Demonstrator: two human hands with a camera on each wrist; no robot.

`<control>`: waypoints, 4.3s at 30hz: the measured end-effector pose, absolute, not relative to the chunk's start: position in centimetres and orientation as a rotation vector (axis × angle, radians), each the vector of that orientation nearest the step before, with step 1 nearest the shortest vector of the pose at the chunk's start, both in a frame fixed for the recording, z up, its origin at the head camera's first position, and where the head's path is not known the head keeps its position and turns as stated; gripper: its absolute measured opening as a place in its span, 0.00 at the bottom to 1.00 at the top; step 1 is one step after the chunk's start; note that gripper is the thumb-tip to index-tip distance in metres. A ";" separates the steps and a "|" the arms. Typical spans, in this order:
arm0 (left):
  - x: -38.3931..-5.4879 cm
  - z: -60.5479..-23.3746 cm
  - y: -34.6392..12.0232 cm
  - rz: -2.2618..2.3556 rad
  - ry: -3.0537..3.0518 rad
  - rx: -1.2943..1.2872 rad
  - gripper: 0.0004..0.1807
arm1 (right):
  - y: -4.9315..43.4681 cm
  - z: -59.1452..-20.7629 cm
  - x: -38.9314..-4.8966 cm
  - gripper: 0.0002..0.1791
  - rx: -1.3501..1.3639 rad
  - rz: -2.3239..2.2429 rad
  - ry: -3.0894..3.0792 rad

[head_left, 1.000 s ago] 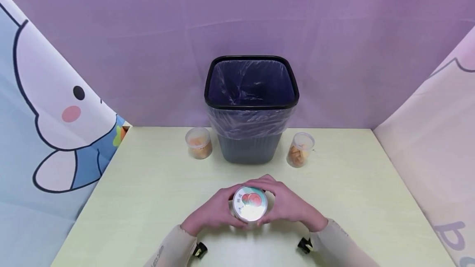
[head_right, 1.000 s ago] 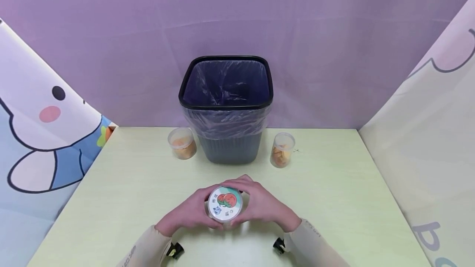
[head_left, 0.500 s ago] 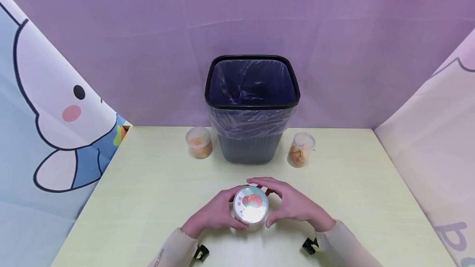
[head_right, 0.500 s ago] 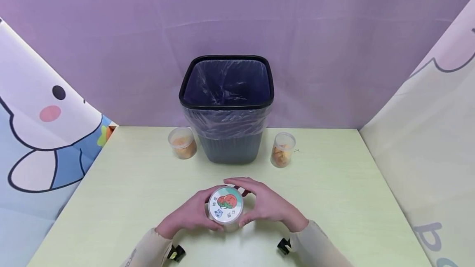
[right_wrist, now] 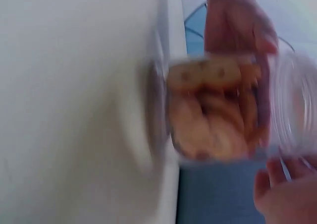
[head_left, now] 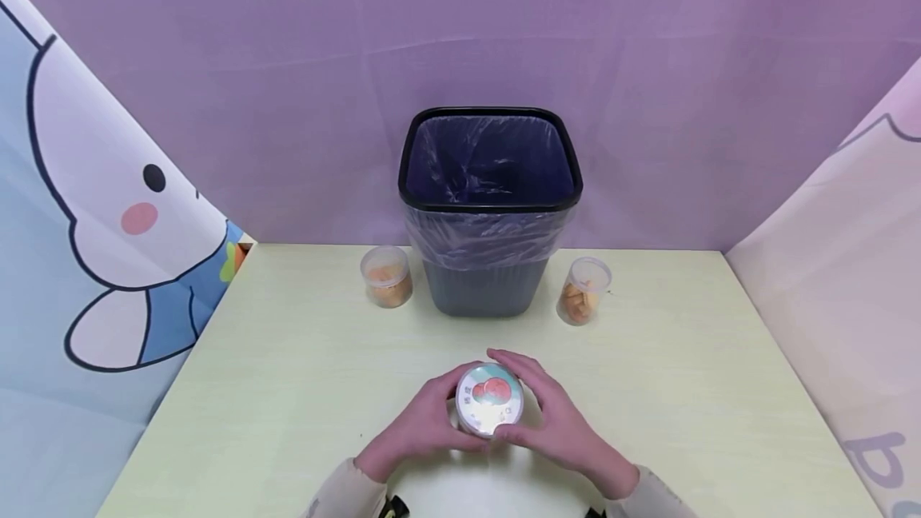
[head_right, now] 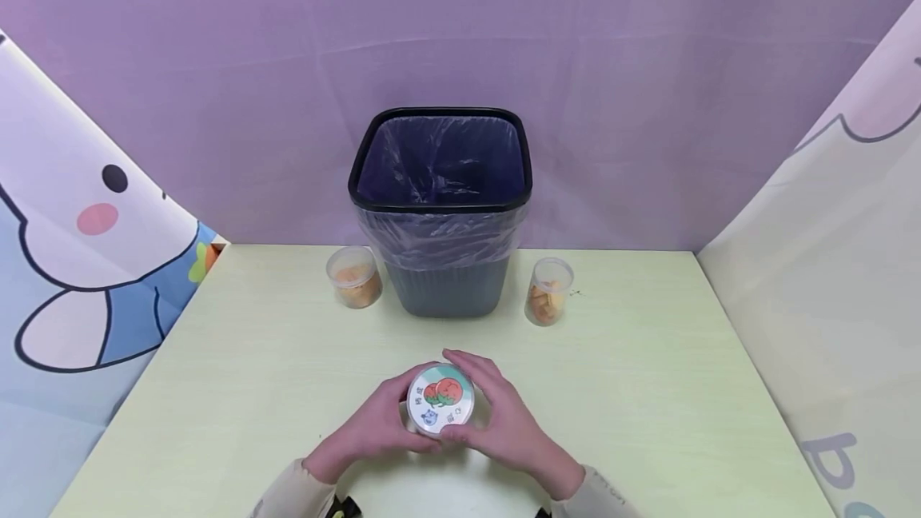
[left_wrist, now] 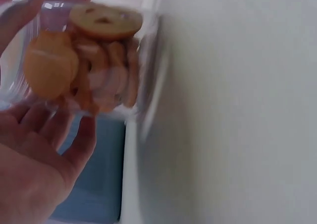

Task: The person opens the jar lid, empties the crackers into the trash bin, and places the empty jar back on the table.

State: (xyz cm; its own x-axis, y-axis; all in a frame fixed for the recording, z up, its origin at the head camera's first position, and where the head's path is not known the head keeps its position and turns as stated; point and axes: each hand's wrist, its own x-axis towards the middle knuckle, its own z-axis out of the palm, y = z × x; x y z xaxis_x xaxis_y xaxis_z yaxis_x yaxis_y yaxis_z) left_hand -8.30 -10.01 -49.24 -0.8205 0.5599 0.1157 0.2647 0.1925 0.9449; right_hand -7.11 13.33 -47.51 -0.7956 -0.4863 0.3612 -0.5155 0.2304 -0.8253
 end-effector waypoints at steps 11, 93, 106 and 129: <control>-6.4 -49.2 -8.8 1.690 2.387 0.666 0.53 | 11.3 -47.9 -5.5 0.62 0.812 1.628 -2.451; -6.9 -49.4 -9.8 1.667 2.301 0.760 0.53 | 12.8 -48.8 -4.8 0.62 0.946 1.525 -2.385; -6.7 -49.6 -9.9 1.659 2.289 0.777 0.51 | 12.5 -48.5 -5.1 0.53 0.944 1.551 -2.350; -8.8 -49.3 -11.0 1.535 2.125 0.970 0.52 | 14.3 -47.1 -9.4 0.52 1.477 1.607 -2.437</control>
